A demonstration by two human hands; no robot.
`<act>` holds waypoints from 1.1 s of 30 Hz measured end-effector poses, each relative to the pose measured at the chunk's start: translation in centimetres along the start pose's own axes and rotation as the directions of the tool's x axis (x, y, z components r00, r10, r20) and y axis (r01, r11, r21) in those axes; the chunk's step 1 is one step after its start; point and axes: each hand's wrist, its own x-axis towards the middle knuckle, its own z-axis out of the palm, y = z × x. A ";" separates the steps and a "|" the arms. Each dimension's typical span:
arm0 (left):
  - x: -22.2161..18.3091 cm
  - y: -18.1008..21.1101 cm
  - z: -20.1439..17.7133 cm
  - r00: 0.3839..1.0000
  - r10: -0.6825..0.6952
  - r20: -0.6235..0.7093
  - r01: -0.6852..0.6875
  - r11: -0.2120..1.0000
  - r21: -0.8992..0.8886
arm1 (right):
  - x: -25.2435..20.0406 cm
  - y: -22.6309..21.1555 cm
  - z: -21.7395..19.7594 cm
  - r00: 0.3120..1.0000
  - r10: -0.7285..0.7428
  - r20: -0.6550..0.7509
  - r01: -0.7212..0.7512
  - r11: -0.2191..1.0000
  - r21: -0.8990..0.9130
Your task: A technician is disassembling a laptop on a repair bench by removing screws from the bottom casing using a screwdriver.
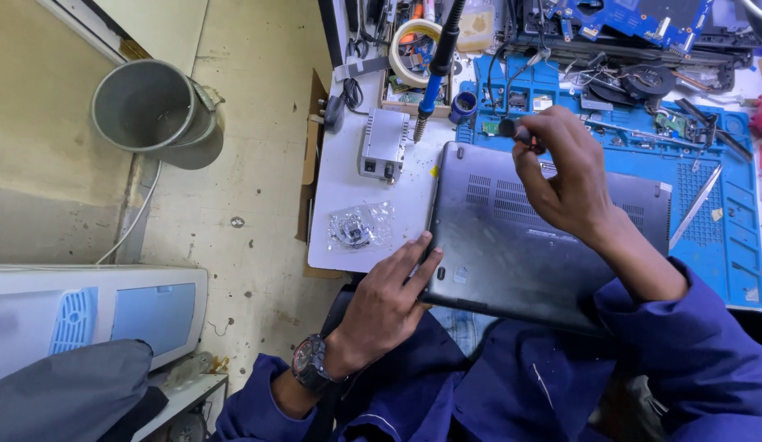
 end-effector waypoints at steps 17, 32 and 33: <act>4.4 2.4 -2.2 0.989 0.121 -0.084 -0.115 0.991 0.068 | -13.0 -5.1 -11.6 0.846 0.525 0.095 -0.352 0.683 -0.640; 22.3 -1.0 6.7 0.971 -0.111 0.212 -0.010 0.866 0.500 | -21.0 -9.1 -6.1 0.844 0.256 0.471 0.075 0.814 -0.576; 22.4 -1.2 6.9 0.978 -0.099 0.184 -0.009 0.860 0.511 | -20.9 -9.1 -6.1 0.851 0.247 0.463 0.082 0.809 -0.582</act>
